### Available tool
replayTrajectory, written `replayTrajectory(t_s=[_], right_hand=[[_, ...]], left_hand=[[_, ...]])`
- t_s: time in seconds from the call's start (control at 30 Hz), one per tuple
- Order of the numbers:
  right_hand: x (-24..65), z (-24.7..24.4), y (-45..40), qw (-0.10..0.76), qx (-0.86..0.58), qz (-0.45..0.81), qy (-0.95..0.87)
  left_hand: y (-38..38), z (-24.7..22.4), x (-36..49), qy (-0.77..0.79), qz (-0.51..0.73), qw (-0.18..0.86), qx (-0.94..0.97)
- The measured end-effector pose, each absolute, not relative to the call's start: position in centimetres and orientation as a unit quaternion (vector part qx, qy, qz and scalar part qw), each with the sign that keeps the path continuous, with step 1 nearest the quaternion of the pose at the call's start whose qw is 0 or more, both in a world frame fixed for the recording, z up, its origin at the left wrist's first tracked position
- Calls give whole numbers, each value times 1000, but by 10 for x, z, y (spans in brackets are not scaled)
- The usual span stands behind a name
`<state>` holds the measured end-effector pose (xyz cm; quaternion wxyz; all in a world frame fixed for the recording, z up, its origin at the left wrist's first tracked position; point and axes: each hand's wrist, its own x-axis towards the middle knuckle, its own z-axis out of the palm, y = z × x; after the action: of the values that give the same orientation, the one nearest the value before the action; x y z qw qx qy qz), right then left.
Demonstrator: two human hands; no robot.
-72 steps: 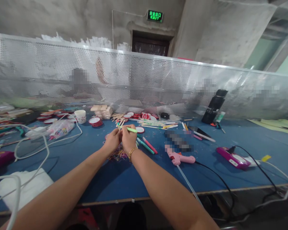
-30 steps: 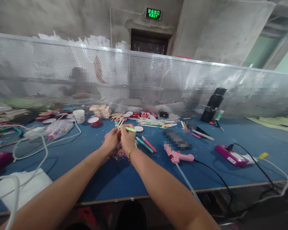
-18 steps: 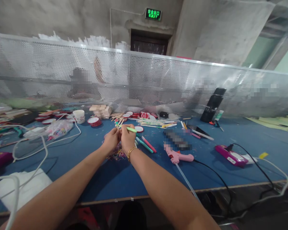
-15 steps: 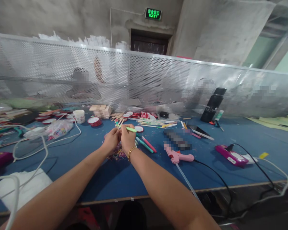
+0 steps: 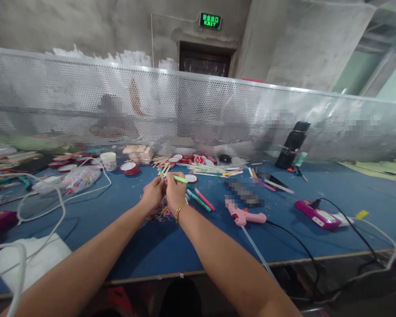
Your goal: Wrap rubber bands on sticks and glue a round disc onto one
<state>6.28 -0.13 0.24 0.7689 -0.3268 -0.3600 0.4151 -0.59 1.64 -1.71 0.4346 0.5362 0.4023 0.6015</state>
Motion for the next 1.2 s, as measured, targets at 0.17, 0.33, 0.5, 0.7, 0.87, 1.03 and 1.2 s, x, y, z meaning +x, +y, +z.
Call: replayTrajectory(t_s=[0.17,0.33,0.5,0.7,0.87,1.03,1.2], right_hand=[[64,1,-1,766,-325,401,-383],[64,1,-1,760,-332,400,-391],[63,2,-2,765,-332,408,-371],[64,-2,1,762,-332,384,-402],[64,-1,1,761,-340,391,-390],[63,2,-2,767,-329,396,-383],[63,0,-1,759,-338,386,-401]], left_hand=[[17,-17,-6,405,591,421,556],[17,-17,-6,412,590,419,554],[14,-15,-6,415,585,422,555],[13,-13,-6,402,587,434,552],[14,-14,-7,410,586,429,551],[12,-13,-7,411,584,426,555],[11,-12,-8,412,584,423,557]])
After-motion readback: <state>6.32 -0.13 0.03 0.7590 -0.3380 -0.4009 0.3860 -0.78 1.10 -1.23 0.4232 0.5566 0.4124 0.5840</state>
